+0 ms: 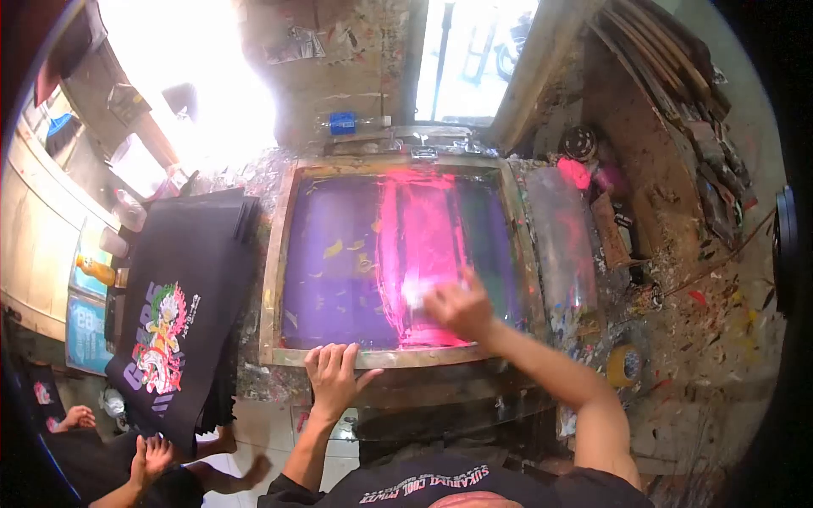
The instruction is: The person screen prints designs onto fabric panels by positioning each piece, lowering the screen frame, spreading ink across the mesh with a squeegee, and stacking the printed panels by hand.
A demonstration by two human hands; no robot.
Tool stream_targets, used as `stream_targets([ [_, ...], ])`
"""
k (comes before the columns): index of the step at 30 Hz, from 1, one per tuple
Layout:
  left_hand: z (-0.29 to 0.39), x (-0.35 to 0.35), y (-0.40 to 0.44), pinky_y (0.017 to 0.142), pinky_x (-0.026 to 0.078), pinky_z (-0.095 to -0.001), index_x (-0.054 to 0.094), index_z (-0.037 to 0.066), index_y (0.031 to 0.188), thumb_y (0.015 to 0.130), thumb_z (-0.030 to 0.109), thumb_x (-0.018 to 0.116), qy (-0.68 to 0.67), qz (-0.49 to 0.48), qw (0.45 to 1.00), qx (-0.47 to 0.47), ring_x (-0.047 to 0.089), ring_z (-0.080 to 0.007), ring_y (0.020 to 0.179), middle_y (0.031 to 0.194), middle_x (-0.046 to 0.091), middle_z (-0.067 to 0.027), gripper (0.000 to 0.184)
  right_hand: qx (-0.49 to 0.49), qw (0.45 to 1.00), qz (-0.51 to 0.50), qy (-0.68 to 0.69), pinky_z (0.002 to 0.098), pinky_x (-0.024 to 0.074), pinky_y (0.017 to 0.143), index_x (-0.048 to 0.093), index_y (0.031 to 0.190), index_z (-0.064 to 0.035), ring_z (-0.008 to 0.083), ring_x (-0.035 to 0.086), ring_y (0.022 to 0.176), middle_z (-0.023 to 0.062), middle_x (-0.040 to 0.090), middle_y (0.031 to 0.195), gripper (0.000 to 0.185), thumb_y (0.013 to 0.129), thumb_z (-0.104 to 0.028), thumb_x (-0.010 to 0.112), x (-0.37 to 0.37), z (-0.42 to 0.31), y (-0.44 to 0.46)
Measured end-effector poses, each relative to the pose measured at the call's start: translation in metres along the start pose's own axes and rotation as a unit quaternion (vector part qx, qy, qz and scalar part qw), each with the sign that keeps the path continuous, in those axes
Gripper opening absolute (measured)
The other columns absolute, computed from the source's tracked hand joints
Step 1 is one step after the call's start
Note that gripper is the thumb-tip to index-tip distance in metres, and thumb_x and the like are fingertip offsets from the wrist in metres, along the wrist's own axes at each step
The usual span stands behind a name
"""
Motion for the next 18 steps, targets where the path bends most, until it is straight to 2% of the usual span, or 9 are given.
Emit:
stream_targets([
  [5, 0.001, -0.005, 0.005, 0.103, 0.035, -0.0457, 0.065, 0.009, 0.112, 0.082, 0.062, 0.074, 0.025, 0.025, 0.999, 0.010, 0.059, -0.0233, 0.102, 0.100, 0.062, -0.0052, 0.061, 0.038, 0.998, 0.040, -0.034, 0.0519, 0.0488, 0.095, 0.064, 0.090, -0.0168, 0.0208, 0.068, 0.066, 0.0037, 0.067, 0.076, 0.021, 0.099, -0.036, 0.062, 0.076, 0.108, 0.097],
  [6, 0.003, -0.006, 0.001, 0.103, 0.035, -0.0451, 0.065, 0.009, 0.112, 0.083, 0.062, 0.074, 0.017, 0.031, 0.999, 0.011, 0.059, -0.0232, 0.102, 0.100, 0.062, -0.0052, 0.061, 0.049, 0.996, 0.058, -0.038, 0.0515, 0.0508, 0.091, 0.064, 0.090, -0.0155, 0.0227, 0.070, 0.068, 0.0046, 0.068, 0.076, 0.026, 0.100, -0.039, 0.061, 0.089, 0.125, 0.107],
  [9, 0.000, -0.012, 0.002, 0.103, 0.037, -0.0449, 0.065, 0.009, 0.111, 0.083, 0.060, 0.075, -0.005, 0.049, 0.999, -0.006, 0.060, -0.0232, 0.102, 0.099, 0.062, -0.0052, 0.059, 0.065, 0.995, 0.071, -0.028, 0.0512, 0.0542, 0.083, 0.065, 0.092, -0.0124, 0.0281, 0.073, 0.074, 0.0074, 0.070, 0.077, 0.033, 0.099, -0.045, 0.063, 0.111, 0.132, 0.116],
  [10, 0.001, -0.011, 0.002, 0.102, 0.037, -0.0449, 0.065, 0.009, 0.111, 0.084, 0.060, 0.075, -0.015, 0.053, 0.998, -0.002, 0.060, -0.0229, 0.102, 0.099, 0.062, -0.0049, 0.058, 0.090, 0.994, 0.063, -0.018, 0.0513, 0.0557, 0.079, 0.066, 0.094, -0.0106, 0.0316, 0.074, 0.079, 0.0094, 0.071, 0.078, 0.037, 0.097, -0.047, 0.065, 0.103, 0.130, 0.117],
  [11, 0.000, -0.010, 0.001, 0.102, 0.038, -0.0448, 0.065, 0.009, 0.109, 0.084, 0.059, 0.075, -0.021, 0.054, 0.998, -0.006, 0.061, -0.0223, 0.102, 0.099, 0.062, -0.0044, 0.057, 0.071, 0.996, 0.051, -0.021, 0.0513, 0.0557, 0.079, 0.066, 0.094, -0.0106, 0.0316, 0.074, 0.079, 0.0094, 0.071, 0.078, 0.037, 0.097, -0.047, 0.065, 0.093, 0.128, 0.113],
  [13, -0.001, -0.012, 0.001, 0.102, 0.038, -0.0444, 0.065, 0.009, 0.109, 0.084, 0.060, 0.074, -0.028, 0.058, 0.998, -0.017, 0.061, -0.0221, 0.102, 0.099, 0.062, -0.0042, 0.057, 0.144, 0.959, -0.231, 0.076, 0.0531, 0.0560, 0.080, 0.066, 0.110, -0.0098, 0.0362, 0.074, 0.089, 0.0173, 0.074, 0.093, 0.039, 0.091, -0.043, 0.072, 0.053, 0.118, 0.116],
  [14, -0.001, -0.012, 0.002, 0.102, 0.038, -0.0441, 0.065, 0.010, 0.108, 0.085, 0.060, 0.074, -0.021, 0.053, 0.998, -0.008, 0.061, -0.0219, 0.102, 0.099, 0.062, -0.0040, 0.056, 0.132, 0.958, -0.243, 0.071, 0.0531, 0.0560, 0.080, 0.066, 0.110, -0.0098, 0.0362, 0.074, 0.089, 0.0173, 0.074, 0.093, 0.039, 0.091, -0.043, 0.072, 0.038, 0.112, 0.114],
  [16, -0.003, -0.009, -0.001, 0.102, 0.038, -0.0434, 0.065, 0.010, 0.108, 0.085, 0.061, 0.073, -0.031, 0.044, 0.998, -0.020, 0.060, -0.0219, 0.102, 0.099, 0.062, -0.0038, 0.057, 0.071, 0.921, -0.333, 0.191, 0.0521, 0.0557, 0.079, 0.065, 0.115, -0.0107, 0.0420, 0.072, 0.088, 0.0194, 0.073, 0.093, 0.046, 0.088, -0.046, 0.074, 0.030, 0.093, 0.101],
  [18, -0.004, -0.005, -0.001, 0.102, 0.038, -0.0432, 0.064, 0.010, 0.108, 0.085, 0.063, 0.072, -0.011, 0.033, 0.999, -0.012, 0.060, -0.0215, 0.101, 0.099, 0.061, -0.0038, 0.058, 0.052, 0.929, -0.304, 0.206, 0.0525, 0.0557, 0.075, 0.067, 0.114, -0.0112, 0.0428, 0.071, 0.086, 0.0198, 0.073, 0.093, 0.046, 0.087, -0.048, 0.074, 0.044, 0.095, 0.101],
])
Point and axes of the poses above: each hand's wrist, its own y-axis towards the middle knuckle, its own x-axis out of the palm, z = x × y, the point moved 5 cm from there along y, towards the middle knuckle
